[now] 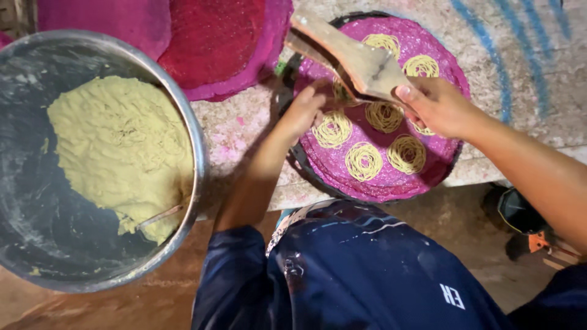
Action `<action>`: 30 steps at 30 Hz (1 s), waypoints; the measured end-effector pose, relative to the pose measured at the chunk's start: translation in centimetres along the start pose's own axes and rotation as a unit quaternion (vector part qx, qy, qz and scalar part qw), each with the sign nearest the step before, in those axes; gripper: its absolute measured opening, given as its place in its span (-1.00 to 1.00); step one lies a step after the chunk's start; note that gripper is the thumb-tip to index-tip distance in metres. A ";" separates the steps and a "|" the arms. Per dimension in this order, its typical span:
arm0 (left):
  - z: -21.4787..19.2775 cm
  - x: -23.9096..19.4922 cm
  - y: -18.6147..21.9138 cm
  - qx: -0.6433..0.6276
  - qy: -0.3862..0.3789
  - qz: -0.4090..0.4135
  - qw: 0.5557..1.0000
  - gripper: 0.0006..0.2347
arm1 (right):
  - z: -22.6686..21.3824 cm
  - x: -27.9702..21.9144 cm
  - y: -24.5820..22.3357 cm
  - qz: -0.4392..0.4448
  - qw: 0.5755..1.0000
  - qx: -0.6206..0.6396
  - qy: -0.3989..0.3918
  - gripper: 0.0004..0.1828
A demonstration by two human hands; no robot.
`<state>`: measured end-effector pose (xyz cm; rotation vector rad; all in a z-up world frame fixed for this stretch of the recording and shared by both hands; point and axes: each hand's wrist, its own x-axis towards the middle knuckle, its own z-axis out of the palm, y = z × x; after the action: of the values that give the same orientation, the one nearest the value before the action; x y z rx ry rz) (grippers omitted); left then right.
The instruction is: The person scoops dough from a metal bowl and uses a wooden press to form spiral patterns on pink circular trays. They repeatedly fill the press, squeeze the dough onto the trays, and stack completed trays.
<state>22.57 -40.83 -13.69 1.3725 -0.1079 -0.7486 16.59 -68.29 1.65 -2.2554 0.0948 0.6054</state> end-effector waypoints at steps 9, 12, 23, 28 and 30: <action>0.6 -10.3 0.4 0.514 0.228 0.225 0.796 -0.61 | 1.4 -1.8 6.5 -0.056 0.974 0.209 0.066 -0.16; 1.5 -9.7 1.9 0.541 0.198 0.198 0.793 -0.55 | 1.9 -3.0 8.4 -0.100 0.929 0.346 0.086 -0.11; 0.6 -12.2 2.3 0.527 0.285 0.236 0.765 -0.60 | 3.2 0.2 6.3 -0.124 0.908 0.381 0.125 -0.26; 0.1 -15.5 1.8 0.404 0.356 0.252 0.804 -0.64 | 7.5 9.9 -1.7 -0.038 0.979 0.193 0.044 -0.63; 0.4 -17.0 1.4 0.421 0.363 0.246 0.794 -0.68 | 10.7 14.3 -6.0 -0.102 0.988 0.104 0.048 -0.55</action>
<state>9.90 -32.02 -6.42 2.2720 -0.1909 0.3825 26.53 -54.85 -6.95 -2.0592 -0.0249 0.3608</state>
